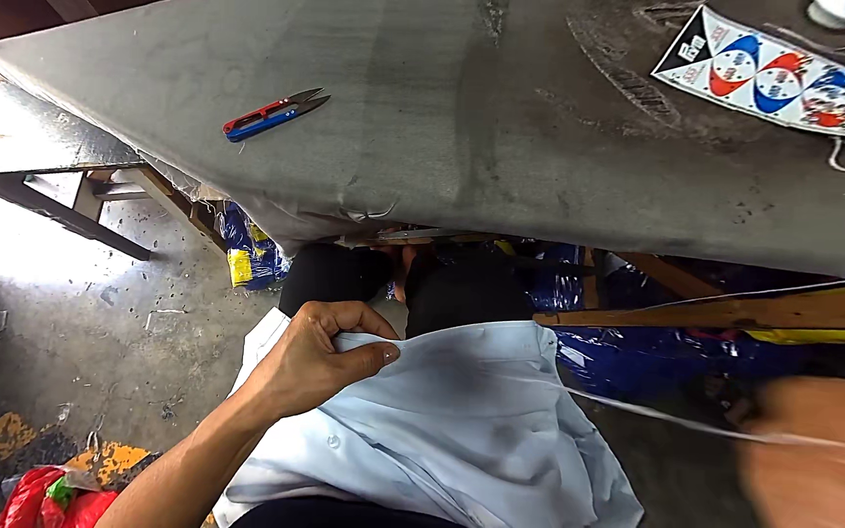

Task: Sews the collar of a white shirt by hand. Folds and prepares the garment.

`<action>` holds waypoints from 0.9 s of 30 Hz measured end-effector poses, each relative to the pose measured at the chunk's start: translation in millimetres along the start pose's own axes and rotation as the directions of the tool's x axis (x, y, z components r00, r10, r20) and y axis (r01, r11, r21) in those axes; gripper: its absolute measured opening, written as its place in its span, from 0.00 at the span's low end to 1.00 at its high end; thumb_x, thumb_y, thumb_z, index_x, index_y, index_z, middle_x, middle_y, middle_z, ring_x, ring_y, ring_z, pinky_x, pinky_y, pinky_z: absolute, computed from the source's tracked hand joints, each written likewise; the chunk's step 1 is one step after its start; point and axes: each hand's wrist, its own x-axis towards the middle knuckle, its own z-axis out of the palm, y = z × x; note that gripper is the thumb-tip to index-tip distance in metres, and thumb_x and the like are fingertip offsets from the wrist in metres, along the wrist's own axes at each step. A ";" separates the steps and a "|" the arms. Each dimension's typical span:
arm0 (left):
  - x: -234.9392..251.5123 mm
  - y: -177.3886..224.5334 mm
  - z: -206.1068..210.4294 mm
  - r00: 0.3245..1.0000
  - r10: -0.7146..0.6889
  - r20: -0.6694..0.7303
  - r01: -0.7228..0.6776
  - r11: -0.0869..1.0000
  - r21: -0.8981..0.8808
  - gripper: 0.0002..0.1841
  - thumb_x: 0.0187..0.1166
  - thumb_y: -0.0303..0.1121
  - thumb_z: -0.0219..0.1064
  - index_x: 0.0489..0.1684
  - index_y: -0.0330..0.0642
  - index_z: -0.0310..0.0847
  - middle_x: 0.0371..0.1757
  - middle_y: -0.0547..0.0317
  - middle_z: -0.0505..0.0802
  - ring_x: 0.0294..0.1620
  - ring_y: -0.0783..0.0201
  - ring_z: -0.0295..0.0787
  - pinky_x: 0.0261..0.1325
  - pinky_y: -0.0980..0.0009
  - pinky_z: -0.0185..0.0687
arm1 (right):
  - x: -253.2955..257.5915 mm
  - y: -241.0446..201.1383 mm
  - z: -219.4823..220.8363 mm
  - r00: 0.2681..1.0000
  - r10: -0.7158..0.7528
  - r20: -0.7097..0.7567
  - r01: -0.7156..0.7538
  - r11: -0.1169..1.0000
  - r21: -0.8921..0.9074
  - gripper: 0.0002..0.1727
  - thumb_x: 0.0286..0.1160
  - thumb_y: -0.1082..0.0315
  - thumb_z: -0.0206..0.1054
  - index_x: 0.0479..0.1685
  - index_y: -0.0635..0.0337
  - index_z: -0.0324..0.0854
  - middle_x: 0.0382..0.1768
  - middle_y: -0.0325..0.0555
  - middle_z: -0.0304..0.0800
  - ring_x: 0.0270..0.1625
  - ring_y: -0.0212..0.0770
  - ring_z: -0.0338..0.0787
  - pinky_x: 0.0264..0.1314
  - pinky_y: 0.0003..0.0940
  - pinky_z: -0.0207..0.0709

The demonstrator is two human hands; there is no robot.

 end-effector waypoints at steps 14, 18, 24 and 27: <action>-1.3 -3.7 -2.9 1.000 -0.013 -0.019 0.013 1.000 0.009 0.05 0.77 0.28 0.73 0.42 0.36 0.89 0.29 0.65 0.91 0.28 0.78 0.84 0.33 0.81 0.80 | 24.5 101.7 73.0 0.931 -0.018 0.365 0.204 0.854 -0.478 0.07 0.81 0.67 0.67 0.43 0.60 0.89 0.33 0.35 0.91 0.33 0.20 0.87 0.34 0.13 0.80; -1.7 -3.8 -3.4 1.000 -0.004 -0.012 0.004 1.000 0.000 0.04 0.77 0.28 0.73 0.42 0.36 0.89 0.29 0.65 0.91 0.28 0.77 0.84 0.33 0.81 0.80 | 23.2 101.9 73.8 0.934 -0.008 0.357 0.193 0.852 -0.486 0.08 0.81 0.67 0.67 0.43 0.60 0.89 0.33 0.34 0.91 0.33 0.19 0.86 0.34 0.13 0.80; -2.1 -3.8 -3.0 1.000 -0.001 -0.017 0.001 1.000 -0.004 0.04 0.77 0.27 0.73 0.42 0.36 0.89 0.29 0.65 0.91 0.28 0.78 0.84 0.33 0.81 0.79 | 23.3 102.1 74.5 0.935 -0.004 0.355 0.193 0.845 -0.499 0.08 0.82 0.67 0.66 0.43 0.60 0.89 0.32 0.34 0.91 0.33 0.19 0.86 0.33 0.13 0.80; -2.1 -3.5 -2.8 1.000 -0.002 -0.014 0.002 1.000 -0.002 0.04 0.77 0.27 0.73 0.42 0.36 0.89 0.29 0.65 0.91 0.28 0.78 0.84 0.33 0.81 0.80 | 23.6 102.0 74.6 0.936 -0.002 0.353 0.194 0.838 -0.510 0.08 0.82 0.66 0.66 0.43 0.60 0.89 0.32 0.34 0.91 0.32 0.19 0.86 0.34 0.13 0.79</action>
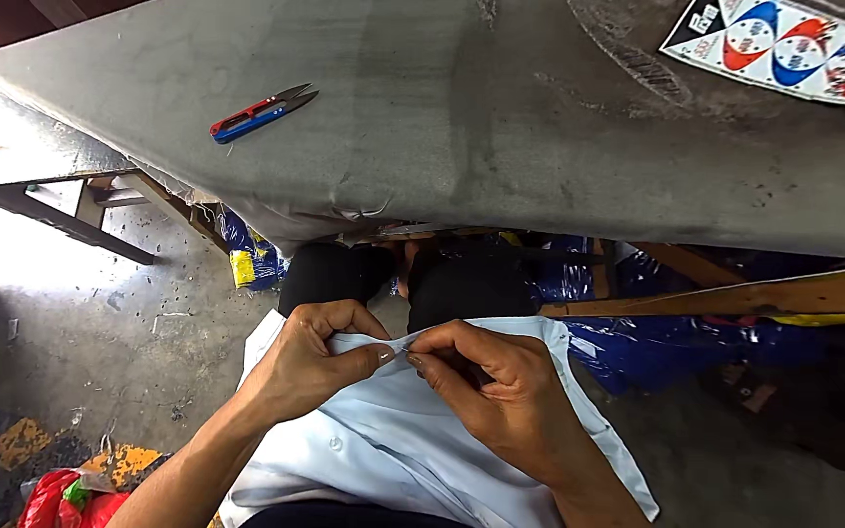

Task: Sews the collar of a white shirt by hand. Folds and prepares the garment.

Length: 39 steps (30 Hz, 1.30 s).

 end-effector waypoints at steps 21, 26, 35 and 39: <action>0.2 2.5 -2.7 1.000 0.001 0.011 -0.001 0.999 0.040 0.05 0.77 0.30 0.75 0.41 0.37 0.89 0.31 0.65 0.92 0.31 0.77 0.85 0.36 0.80 0.81 | 1.4 -0.4 4.2 1.000 -0.002 -0.009 0.002 0.999 -0.046 0.10 0.86 0.62 0.63 0.43 0.57 0.87 0.32 0.32 0.89 0.34 0.18 0.85 0.36 0.12 0.78; 0.4 2.9 -2.1 1.000 0.006 0.016 -0.006 1.000 0.023 0.05 0.77 0.30 0.74 0.41 0.37 0.89 0.30 0.65 0.91 0.30 0.78 0.84 0.35 0.81 0.80 | 1.2 -1.3 5.9 1.000 0.004 -0.025 -0.004 1.000 -0.019 0.09 0.86 0.64 0.63 0.43 0.58 0.87 0.33 0.32 0.90 0.35 0.19 0.86 0.37 0.12 0.79; -0.5 0.2 -1.0 0.999 0.012 0.033 -0.011 0.999 -0.035 0.05 0.77 0.29 0.74 0.42 0.36 0.88 0.32 0.65 0.91 0.31 0.77 0.85 0.36 0.80 0.81 | 2.3 -2.5 9.3 1.000 0.008 -0.021 -0.008 1.000 0.030 0.09 0.86 0.65 0.63 0.43 0.58 0.86 0.32 0.32 0.90 0.34 0.19 0.86 0.36 0.12 0.79; 0.2 -1.5 -1.0 0.998 0.011 0.063 -0.006 0.996 -0.085 0.04 0.78 0.28 0.73 0.43 0.36 0.88 0.32 0.65 0.91 0.31 0.78 0.84 0.36 0.81 0.80 | 2.7 -3.5 8.7 1.000 0.010 -0.002 -0.010 0.997 0.076 0.09 0.86 0.65 0.63 0.43 0.59 0.86 0.32 0.32 0.89 0.34 0.19 0.86 0.36 0.12 0.79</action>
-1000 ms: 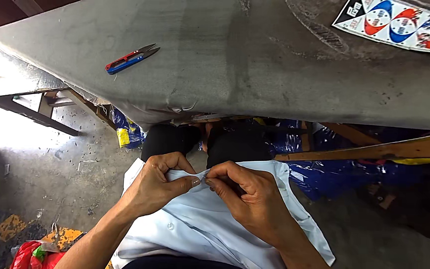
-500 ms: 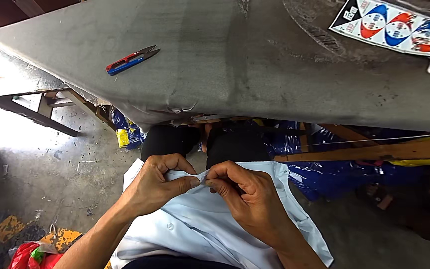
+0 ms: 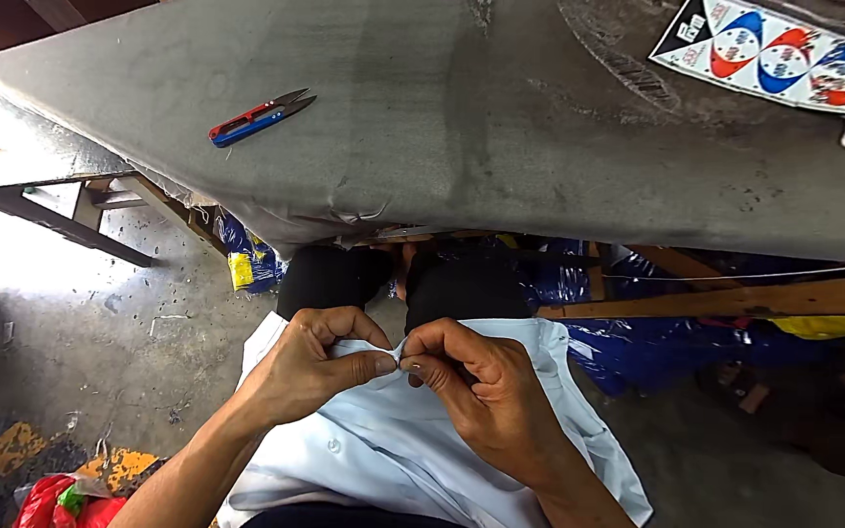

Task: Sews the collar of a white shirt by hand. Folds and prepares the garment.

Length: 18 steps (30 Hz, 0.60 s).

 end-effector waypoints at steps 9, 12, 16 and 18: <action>2.3 -1.3 5.5 1.000 0.012 0.013 -0.011 0.998 -0.058 0.05 0.78 0.26 0.72 0.44 0.35 0.87 0.33 0.64 0.92 0.33 0.77 0.86 0.39 0.80 0.82 | 5.1 0.9 -0.9 1.000 0.007 0.028 -0.014 0.957 0.291 0.07 0.83 0.69 0.68 0.49 0.60 0.76 0.31 0.35 0.89 0.28 0.24 0.88 0.28 0.15 0.82; 2.5 -0.6 6.5 1.000 0.018 -0.011 -0.018 0.998 -0.053 0.05 0.77 0.26 0.73 0.43 0.34 0.88 0.34 0.63 0.92 0.34 0.77 0.87 0.39 0.79 0.83 | 2.8 -6.1 -10.2 0.998 0.020 0.057 -0.026 0.994 0.106 0.14 0.84 0.61 0.68 0.59 0.59 0.76 0.36 0.34 0.93 0.35 0.26 0.92 0.36 0.19 0.88; 1.8 1.2 7.2 0.999 0.011 -0.043 -0.012 1.000 -0.027 0.05 0.77 0.26 0.74 0.42 0.34 0.88 0.33 0.63 0.92 0.33 0.76 0.86 0.39 0.79 0.83 | -0.8 -28.6 -17.3 0.988 -0.134 -0.072 0.098 0.921 -0.377 0.14 0.87 0.59 0.64 0.56 0.58 0.88 0.44 0.42 0.92 0.43 0.26 0.88 0.46 0.19 0.82; 2.1 0.5 9.4 0.999 0.021 -0.044 -0.023 0.999 -0.026 0.05 0.76 0.26 0.74 0.42 0.34 0.89 0.34 0.63 0.93 0.33 0.76 0.87 0.40 0.79 0.83 | 0.5 -33.1 -11.3 0.981 -0.180 -0.076 0.137 0.912 -0.387 0.12 0.87 0.62 0.64 0.52 0.59 0.89 0.43 0.44 0.91 0.45 0.27 0.89 0.47 0.18 0.83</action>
